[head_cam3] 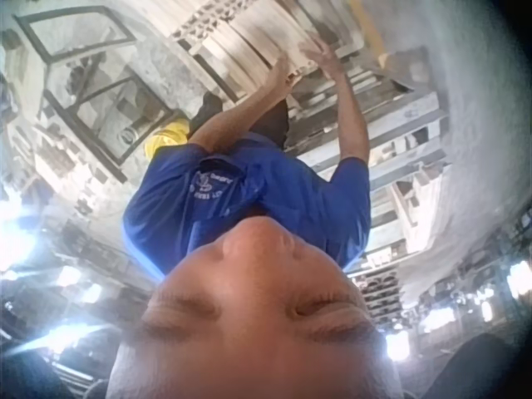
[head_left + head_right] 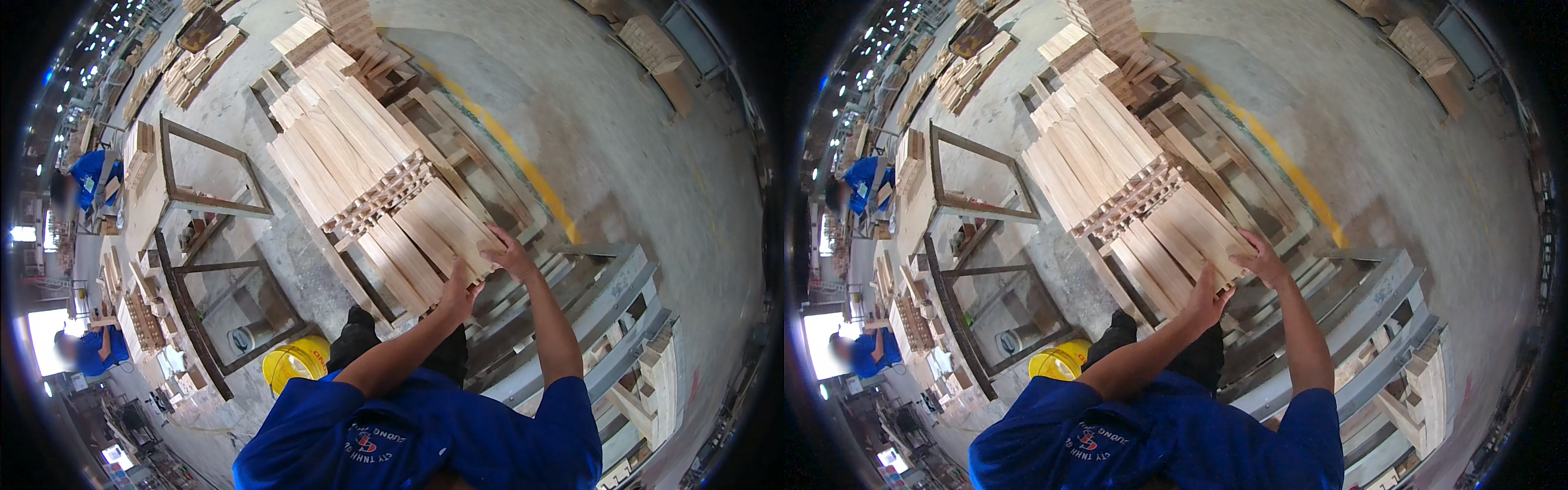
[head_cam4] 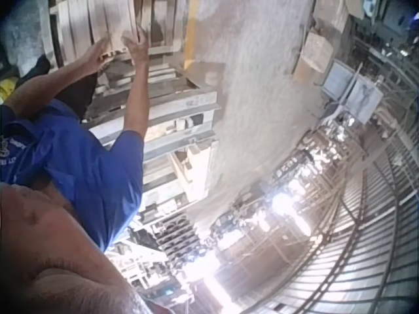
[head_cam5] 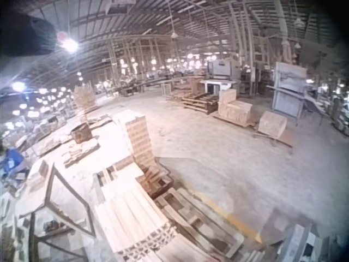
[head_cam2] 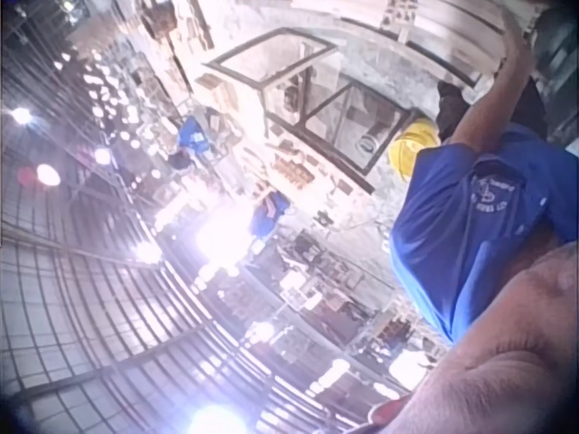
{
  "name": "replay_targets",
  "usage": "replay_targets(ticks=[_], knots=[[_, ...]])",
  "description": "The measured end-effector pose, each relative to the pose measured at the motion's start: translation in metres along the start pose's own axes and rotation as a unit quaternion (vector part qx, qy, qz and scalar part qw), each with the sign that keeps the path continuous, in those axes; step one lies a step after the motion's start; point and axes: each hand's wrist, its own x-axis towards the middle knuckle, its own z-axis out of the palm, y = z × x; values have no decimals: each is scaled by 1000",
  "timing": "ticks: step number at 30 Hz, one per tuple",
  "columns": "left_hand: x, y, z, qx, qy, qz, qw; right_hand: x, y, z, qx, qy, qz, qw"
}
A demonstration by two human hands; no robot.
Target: The person repeatedly picks up small wooden planks from a table and stacks them onto a nearby metal rack. The camera moves frequently, showing other workers in the background also handling wood.
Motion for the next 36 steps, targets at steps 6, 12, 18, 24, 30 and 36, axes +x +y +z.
replay_targets(ticks=[6,12,18,24,30,36], knots=[[7,7,19,-131,170,-113,970,0,4,20,-143,88,0,986],[11,-3,5,-139,157,-136,968,-3,-1,34,-460,180,-67,867],[-36,37,-9,-11,107,-229,967,-3,33,42,-505,277,-143,805],[-46,101,-115,357,258,306,844,-5,47,72,-501,339,-192,773],[-34,105,-107,274,191,53,941,-6,40,75,-576,295,-154,747],[-28,115,-95,243,169,-26,955,-6,70,63,-239,411,-127,870]])
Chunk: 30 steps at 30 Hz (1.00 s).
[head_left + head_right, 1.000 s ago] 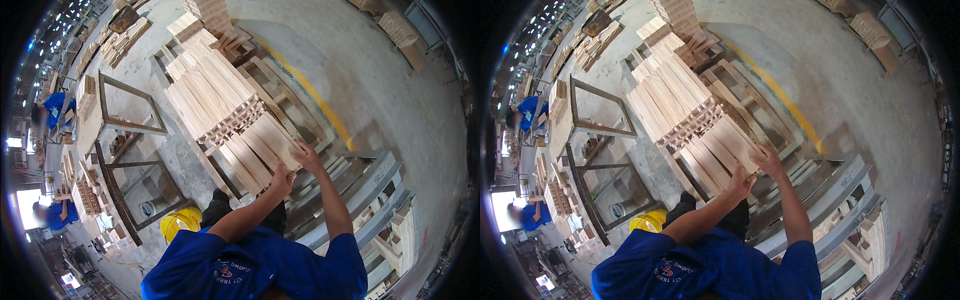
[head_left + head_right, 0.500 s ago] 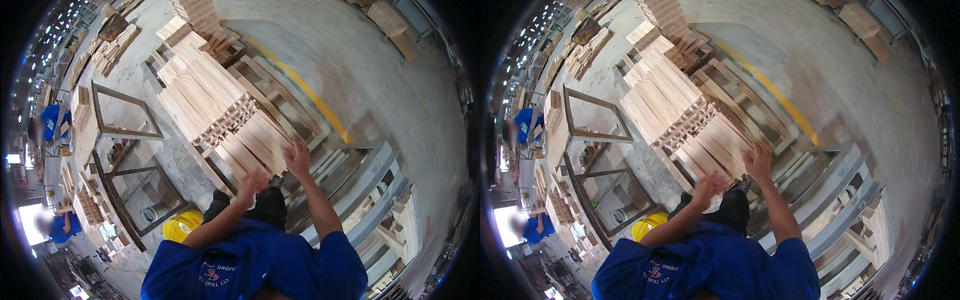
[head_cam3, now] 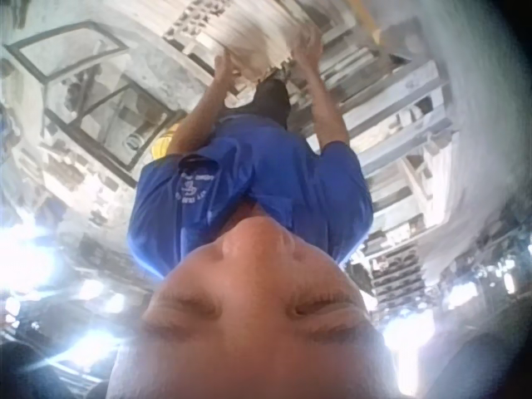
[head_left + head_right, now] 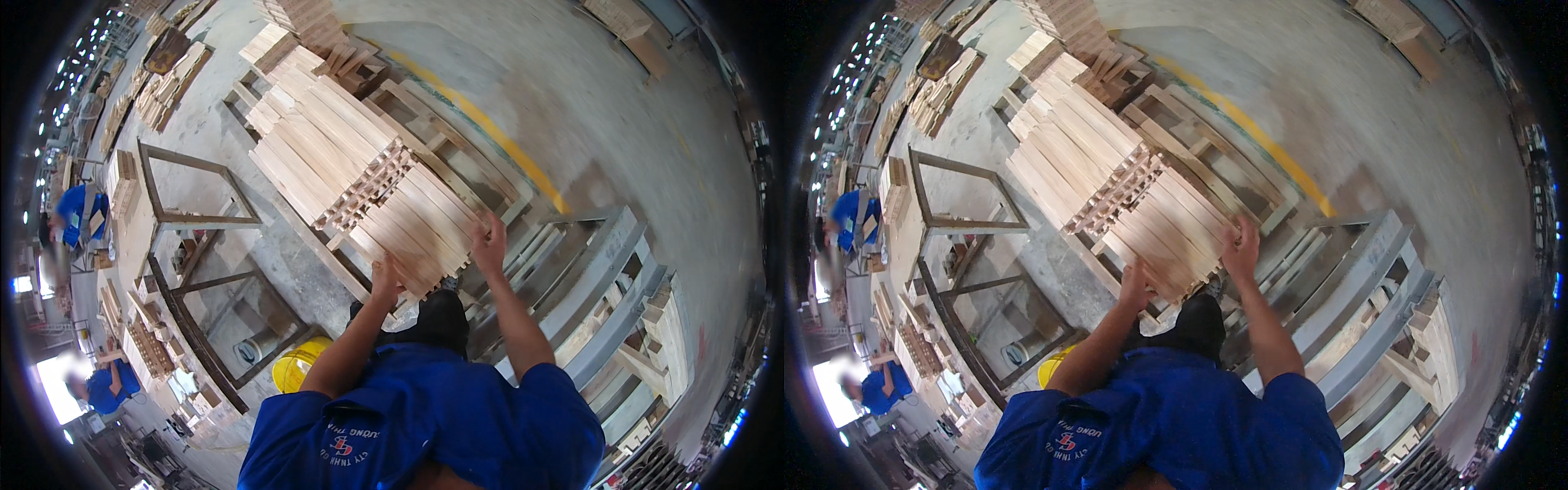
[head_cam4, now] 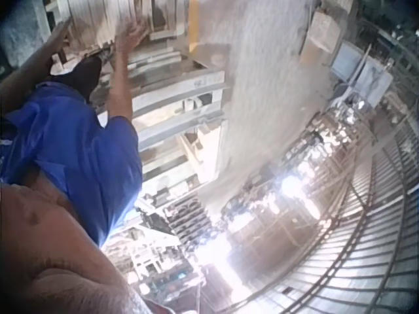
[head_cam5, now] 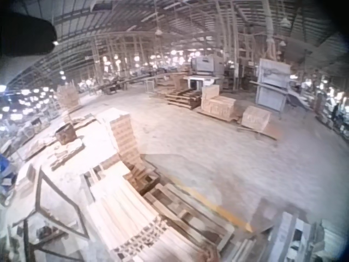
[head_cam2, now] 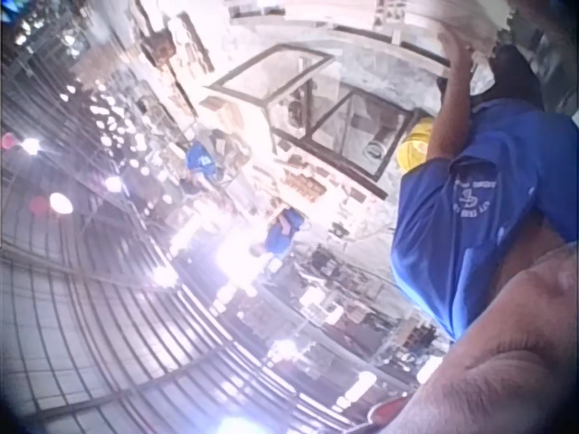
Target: The person repeatedly picks up small wooden planks from a table and stacks them onto a nearby metal rack. The camera moves frequently, showing other workers in the background also handling wood.
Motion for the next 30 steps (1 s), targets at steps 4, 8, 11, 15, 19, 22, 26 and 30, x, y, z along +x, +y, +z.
replay_targets(ticks=[4,8,11,15,19,22,26,30], knots=[[8,-5,-6,-27,8,-3,1000,-27,7,32,338,139,292,884],[8,0,-1,-17,-13,0,1000,-44,27,68,424,105,274,857],[6,1,1,-6,7,-1,1000,-40,25,72,431,102,264,857],[9,-7,-1,-18,23,8,1000,-39,-5,70,412,95,322,847],[8,-2,-1,0,-15,10,1000,-41,5,61,406,133,303,852],[17,-7,-16,-35,-50,-14,998,-55,-16,56,468,116,344,806],[16,-1,-7,1,-41,-14,999,-63,1,77,431,109,318,837],[10,3,-5,11,-56,-14,998,-56,8,72,426,144,309,838]])
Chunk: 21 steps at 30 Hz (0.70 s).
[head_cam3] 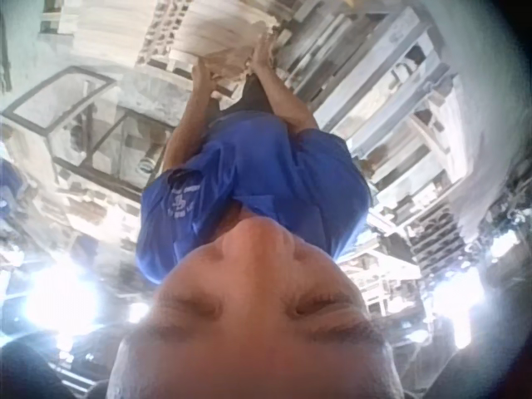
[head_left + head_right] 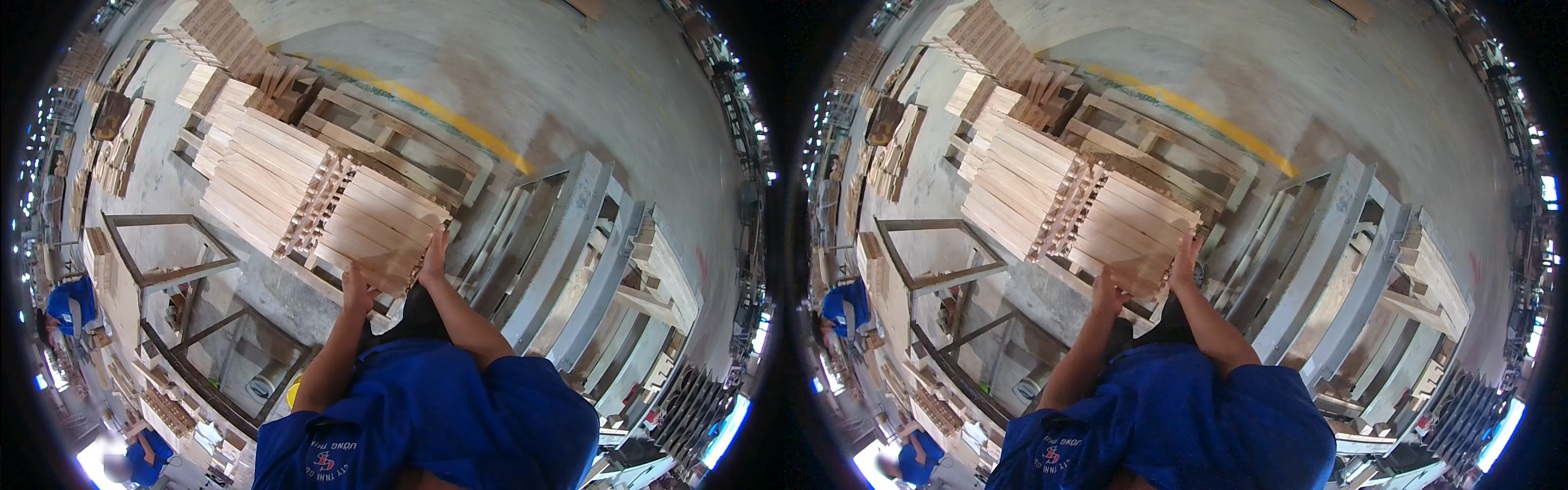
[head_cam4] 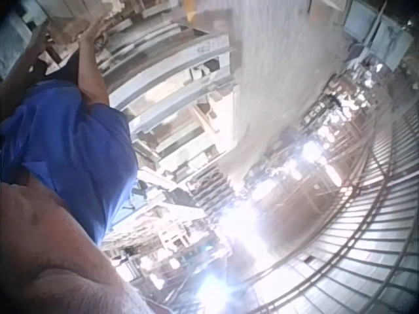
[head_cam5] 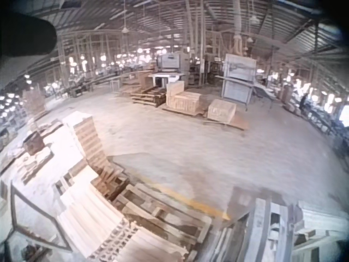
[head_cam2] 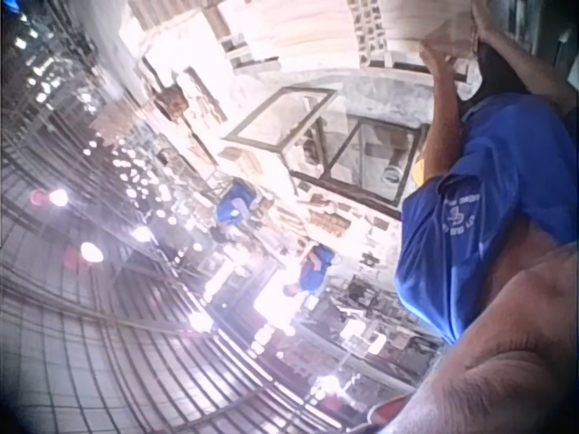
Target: The person repeatedly picks up small wooden planks from a table and stacks them onto a nearby metal rack. The camera moves frequently, showing other workers in the background also handling wood.
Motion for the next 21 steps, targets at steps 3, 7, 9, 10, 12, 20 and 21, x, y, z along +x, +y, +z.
replay_targets(ticks=[3,7,9,10,12,20,21], knots=[[6,-9,-10,-23,6,5,1000,-2,-39,13,9,24,44,999],[5,1,0,-16,-15,5,1000,37,-56,13,-30,-3,-44,999],[-2,-6,-4,-40,-3,4,999,33,-53,24,-18,-7,-25,999],[-7,-12,-3,-64,-9,8,998,30,-51,28,-18,-15,-18,1000],[-21,9,-7,-53,-24,29,998,54,-28,2,-60,-77,-179,979],[-77,49,-100,116,-13,30,993,2,-51,-10,-127,-8,-164,978],[-84,47,-130,98,-14,71,992,-11,-52,-8,-187,14,-203,961]])
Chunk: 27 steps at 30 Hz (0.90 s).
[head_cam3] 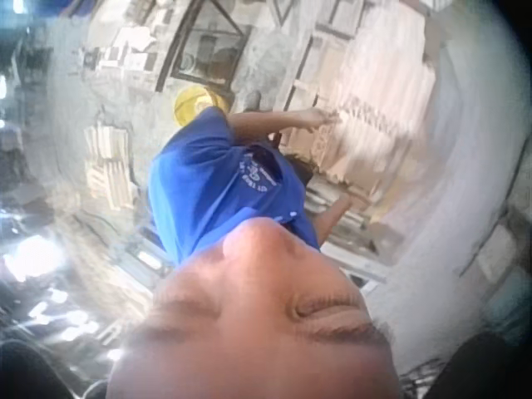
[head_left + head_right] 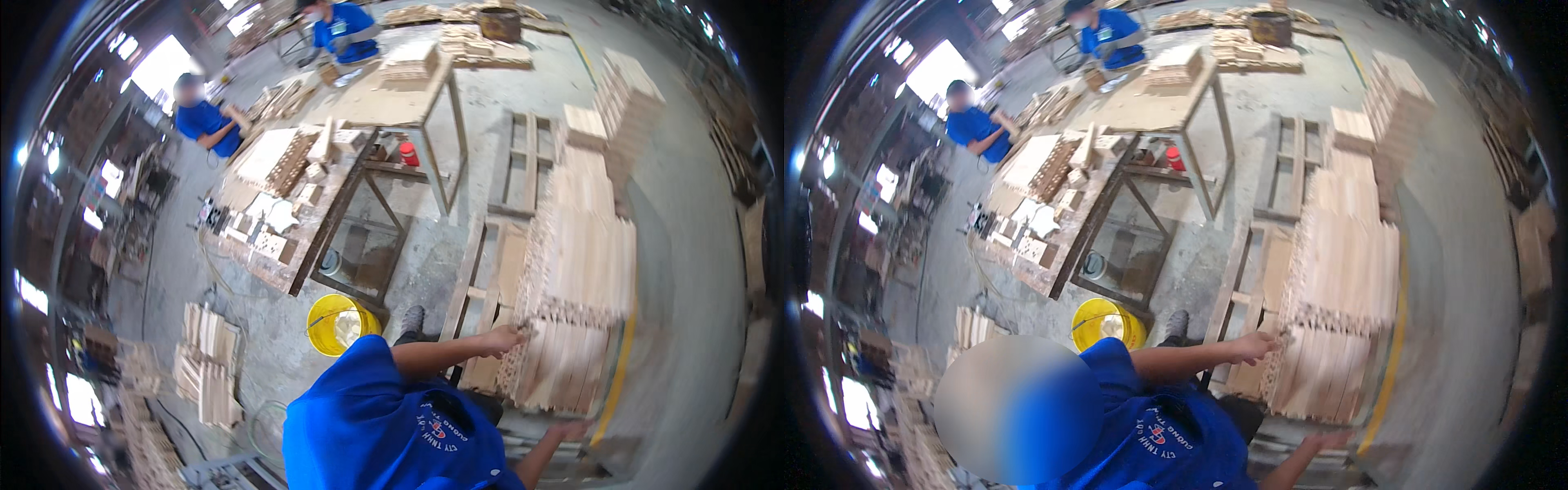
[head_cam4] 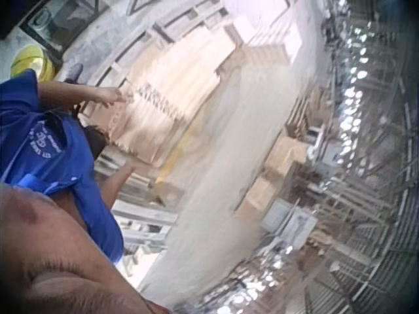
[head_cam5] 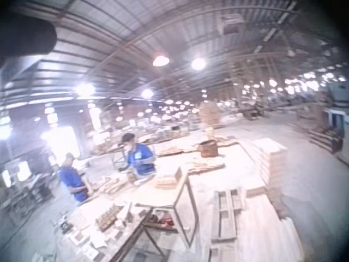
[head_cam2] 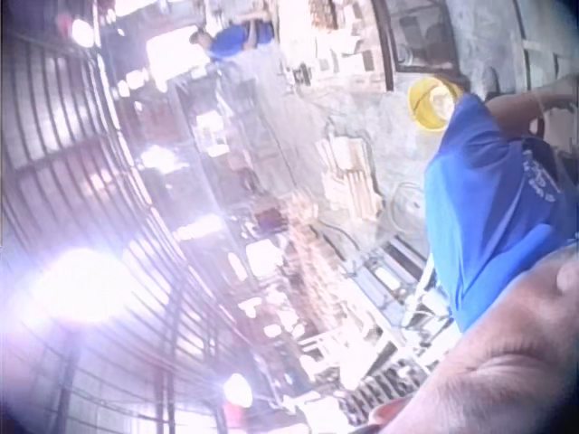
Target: The person repeatedly picks up small wooden planks from a table and stacks them onto a nearby metal rack. The camera moves frequently, showing other workers in the background also handling wood.
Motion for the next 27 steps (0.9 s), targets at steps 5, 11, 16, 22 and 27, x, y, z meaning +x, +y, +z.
replay_targets(ticks=[5,11,16,22,27], knots=[[-59,-46,-224,-67,189,199,959,-91,-45,28,-134,72,-158,976],[-213,-100,-524,-367,471,297,745,-254,-68,170,-82,-218,-160,959],[-308,-149,-670,-469,591,323,572,-501,-61,347,-100,-671,-122,724],[-321,-162,-753,-480,613,249,576,-747,-90,421,-185,-863,-47,468],[-318,-158,-783,-456,606,253,601,-864,-58,478,-215,-887,-15,408]])
